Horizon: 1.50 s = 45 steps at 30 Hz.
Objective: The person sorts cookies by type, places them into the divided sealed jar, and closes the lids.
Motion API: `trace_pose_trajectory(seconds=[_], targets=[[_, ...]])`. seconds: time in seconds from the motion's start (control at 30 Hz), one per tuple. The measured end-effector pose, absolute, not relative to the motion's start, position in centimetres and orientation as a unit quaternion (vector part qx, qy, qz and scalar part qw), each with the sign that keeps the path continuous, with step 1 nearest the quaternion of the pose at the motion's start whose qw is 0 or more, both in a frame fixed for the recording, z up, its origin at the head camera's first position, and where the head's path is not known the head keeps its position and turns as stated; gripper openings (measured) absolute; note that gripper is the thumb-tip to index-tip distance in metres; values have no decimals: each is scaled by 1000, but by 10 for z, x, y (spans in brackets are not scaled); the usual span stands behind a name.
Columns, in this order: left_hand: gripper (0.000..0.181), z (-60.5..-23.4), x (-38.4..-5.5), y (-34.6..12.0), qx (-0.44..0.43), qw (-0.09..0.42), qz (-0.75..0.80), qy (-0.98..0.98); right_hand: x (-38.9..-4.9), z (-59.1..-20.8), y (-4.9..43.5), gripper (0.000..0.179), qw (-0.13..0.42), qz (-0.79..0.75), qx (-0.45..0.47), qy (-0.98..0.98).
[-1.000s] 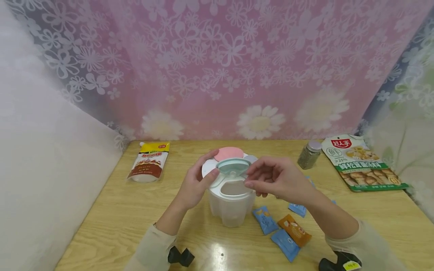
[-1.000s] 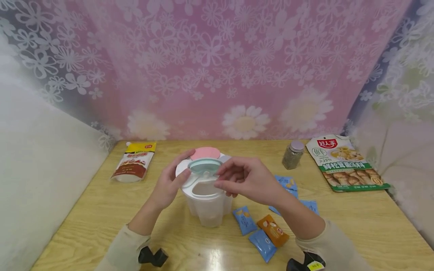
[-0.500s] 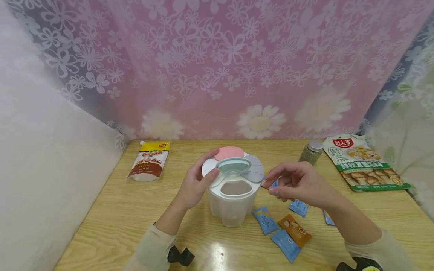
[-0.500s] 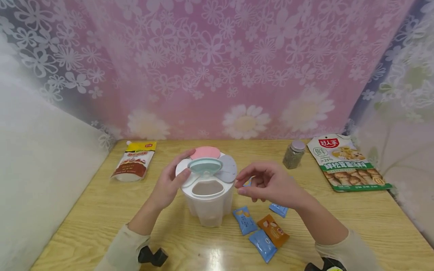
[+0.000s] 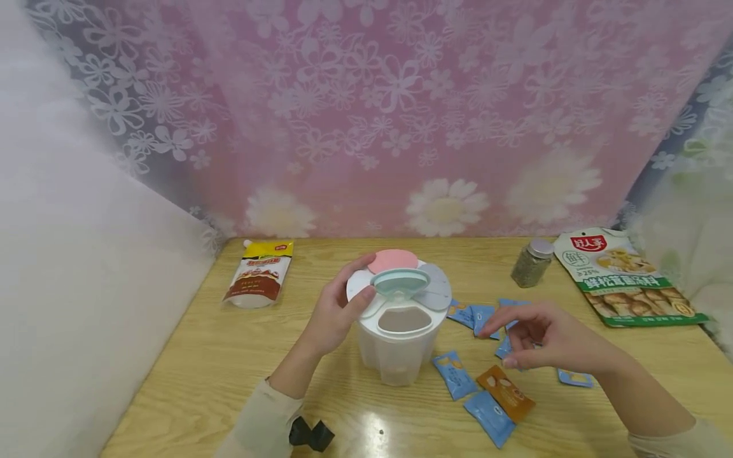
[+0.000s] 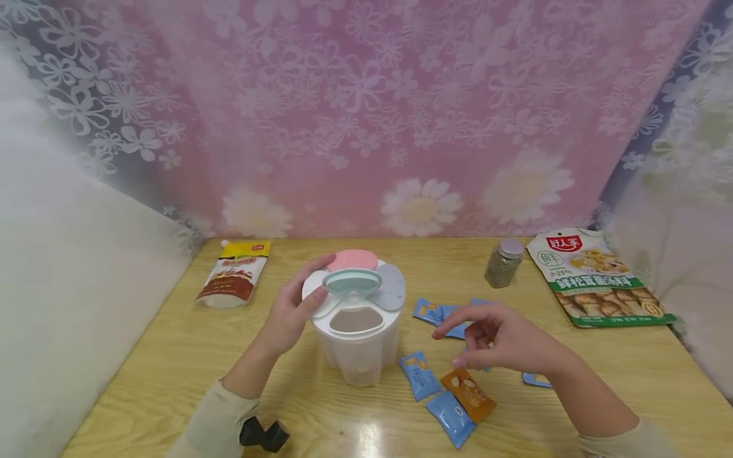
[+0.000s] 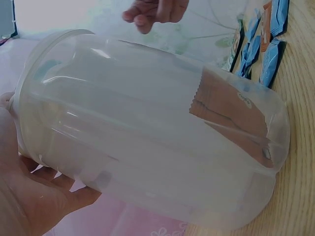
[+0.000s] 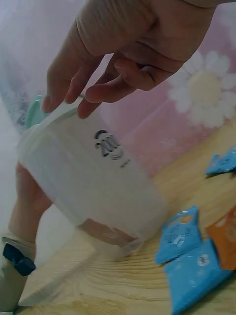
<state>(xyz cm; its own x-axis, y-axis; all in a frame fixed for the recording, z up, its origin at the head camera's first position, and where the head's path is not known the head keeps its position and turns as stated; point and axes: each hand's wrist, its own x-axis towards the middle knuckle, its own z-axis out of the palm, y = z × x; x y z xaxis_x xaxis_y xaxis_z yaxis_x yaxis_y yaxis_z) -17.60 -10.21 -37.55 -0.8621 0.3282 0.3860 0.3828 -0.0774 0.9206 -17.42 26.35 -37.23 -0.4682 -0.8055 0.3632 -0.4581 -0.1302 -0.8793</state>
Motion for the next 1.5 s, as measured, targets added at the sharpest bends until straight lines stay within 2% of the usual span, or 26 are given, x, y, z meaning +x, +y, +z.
trace_pose_trajectory(seconds=[0.3, 0.53, 0.77, 0.93, 1.13, 1.5], targets=[[60, -372, -179, -93, -268, 15, -682, -680, -166, -405, 302, 59, 173, -553, -480, 659], [59, -374, -178, -92, -263, 14, -679, -685, -162, -432, 316, 68, 242, -574, -491, 609], [57, -372, -178, -94, -261, 16, -675, -690, -162, -453, 321, 69, 288, -592, -451, 602], [57, -372, -177, -95, -261, 19, -673, -692, -163, -470, 324, 72, 306, -591, -459, 589], [57, -374, -174, -96, -255, 12, -676, -691, -161, -483, 325, 70, 287, -559, -468, 622], [56, -377, -175, -102, -251, 24, -676, -692, -159, -474, 315, 60, 226, -501, -424, 720]])
